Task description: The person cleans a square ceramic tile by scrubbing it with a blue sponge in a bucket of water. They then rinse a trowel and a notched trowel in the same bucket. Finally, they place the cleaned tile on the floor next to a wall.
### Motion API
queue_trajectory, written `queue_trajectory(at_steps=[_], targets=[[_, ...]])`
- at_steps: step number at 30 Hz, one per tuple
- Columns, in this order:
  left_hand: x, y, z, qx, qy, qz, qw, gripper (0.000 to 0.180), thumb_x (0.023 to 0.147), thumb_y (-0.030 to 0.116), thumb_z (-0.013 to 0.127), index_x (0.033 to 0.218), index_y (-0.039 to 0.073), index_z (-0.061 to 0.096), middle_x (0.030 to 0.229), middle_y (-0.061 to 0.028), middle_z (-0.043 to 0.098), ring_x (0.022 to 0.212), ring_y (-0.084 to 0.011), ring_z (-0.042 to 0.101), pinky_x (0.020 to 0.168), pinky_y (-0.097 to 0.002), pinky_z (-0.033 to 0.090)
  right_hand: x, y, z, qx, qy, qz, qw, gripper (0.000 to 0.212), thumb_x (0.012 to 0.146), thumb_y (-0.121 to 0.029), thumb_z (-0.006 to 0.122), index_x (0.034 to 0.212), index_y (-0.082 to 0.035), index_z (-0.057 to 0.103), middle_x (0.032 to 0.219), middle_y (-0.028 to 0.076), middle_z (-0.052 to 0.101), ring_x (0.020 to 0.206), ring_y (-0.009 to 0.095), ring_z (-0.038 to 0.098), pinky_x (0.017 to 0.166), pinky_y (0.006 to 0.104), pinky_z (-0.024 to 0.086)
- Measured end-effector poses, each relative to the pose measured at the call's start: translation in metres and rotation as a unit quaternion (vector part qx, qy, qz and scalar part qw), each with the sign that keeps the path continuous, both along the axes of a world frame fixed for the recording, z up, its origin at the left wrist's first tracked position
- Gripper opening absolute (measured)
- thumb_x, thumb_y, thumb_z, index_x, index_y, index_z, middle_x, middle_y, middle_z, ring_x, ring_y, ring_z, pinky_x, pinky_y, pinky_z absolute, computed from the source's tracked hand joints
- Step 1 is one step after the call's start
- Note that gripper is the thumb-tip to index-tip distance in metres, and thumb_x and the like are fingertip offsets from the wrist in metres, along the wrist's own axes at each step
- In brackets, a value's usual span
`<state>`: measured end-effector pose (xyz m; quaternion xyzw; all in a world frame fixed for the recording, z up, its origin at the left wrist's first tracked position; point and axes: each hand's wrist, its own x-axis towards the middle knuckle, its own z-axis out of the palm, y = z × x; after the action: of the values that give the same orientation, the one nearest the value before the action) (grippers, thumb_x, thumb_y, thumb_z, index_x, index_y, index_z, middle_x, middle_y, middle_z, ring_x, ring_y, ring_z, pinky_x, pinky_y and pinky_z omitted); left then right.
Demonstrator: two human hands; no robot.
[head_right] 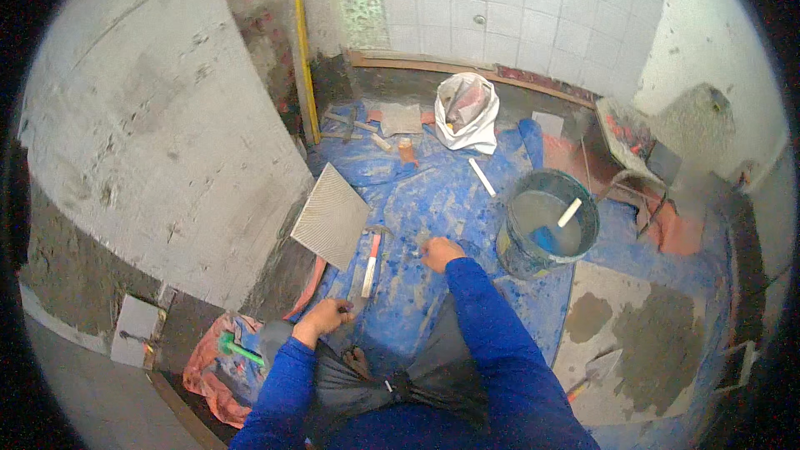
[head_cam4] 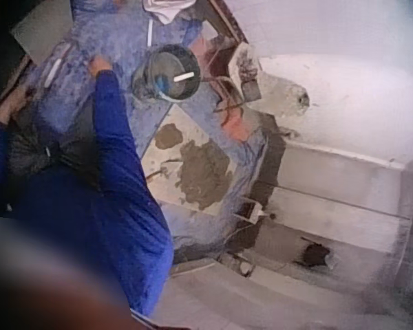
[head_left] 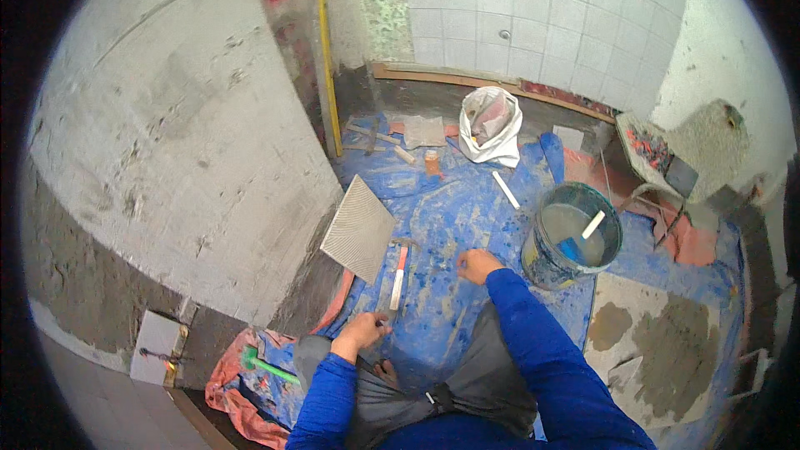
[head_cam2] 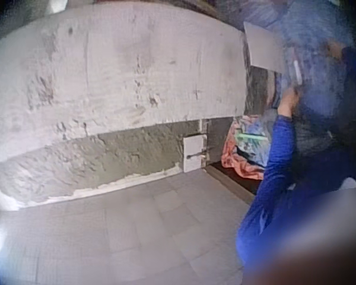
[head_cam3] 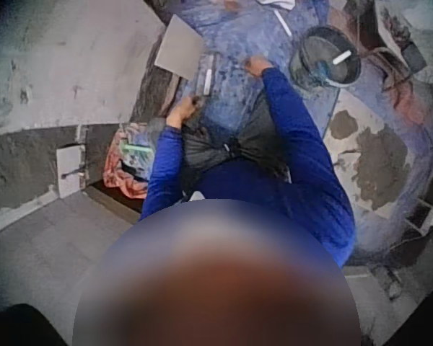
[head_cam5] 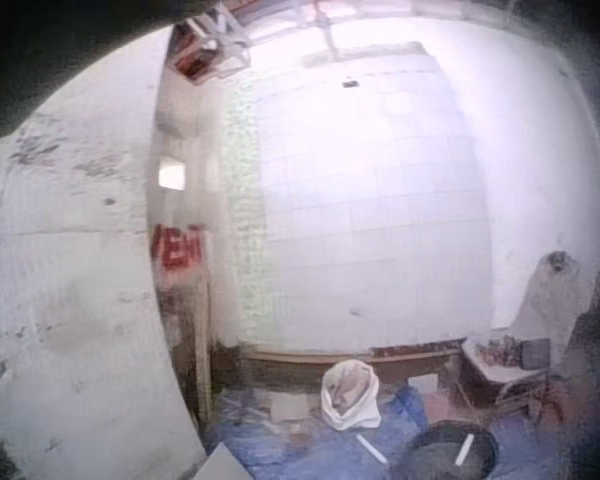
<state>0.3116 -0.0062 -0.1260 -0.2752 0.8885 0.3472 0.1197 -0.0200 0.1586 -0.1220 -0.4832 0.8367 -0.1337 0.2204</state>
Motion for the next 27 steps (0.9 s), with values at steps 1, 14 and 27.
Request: queue_trajectory(at_steps=[1,14,27], targets=[[-0.003,0.000,-0.003,0.004,0.000,-0.007,1.000,0.047,0.089,0.029,0.075,0.127,0.003,0.067,0.105,-0.0217,0.074,0.099,-0.0368,0.071,0.088,-0.0446,0.054,-0.002,0.002,0.000,-0.012,-0.004,-0.004,1.000,0.033,0.087,-0.028,0.071,0.114,-0.010,0.074,0.105,0.018,0.074,0.102,0.037,0.070,0.094,0.0469,0.054],[-0.013,-0.002,-0.035,0.006,-0.053,-0.021,0.998,0.049,0.090,0.035,0.073,0.126,0.003,0.068,0.106,-0.0206,0.075,0.102,-0.0355,0.071,0.090,-0.0410,0.054,-0.013,0.008,0.015,-0.042,-0.055,-0.036,0.997,0.030,0.087,-0.030,0.067,0.110,-0.012,0.074,0.110,0.018,0.073,0.107,0.038,0.068,0.094,0.0485,0.053],[-0.012,0.003,-0.024,-0.007,-0.031,-0.034,0.999,0.046,0.091,0.033,0.072,0.126,0.003,0.067,0.108,-0.0210,0.074,0.103,-0.0382,0.070,0.091,-0.0454,0.053,-0.011,0.006,0.000,-0.055,-0.057,-0.015,0.997,0.032,0.085,-0.030,0.072,0.109,-0.010,0.075,0.109,0.018,0.074,0.105,0.038,0.069,0.095,0.0467,0.053]])
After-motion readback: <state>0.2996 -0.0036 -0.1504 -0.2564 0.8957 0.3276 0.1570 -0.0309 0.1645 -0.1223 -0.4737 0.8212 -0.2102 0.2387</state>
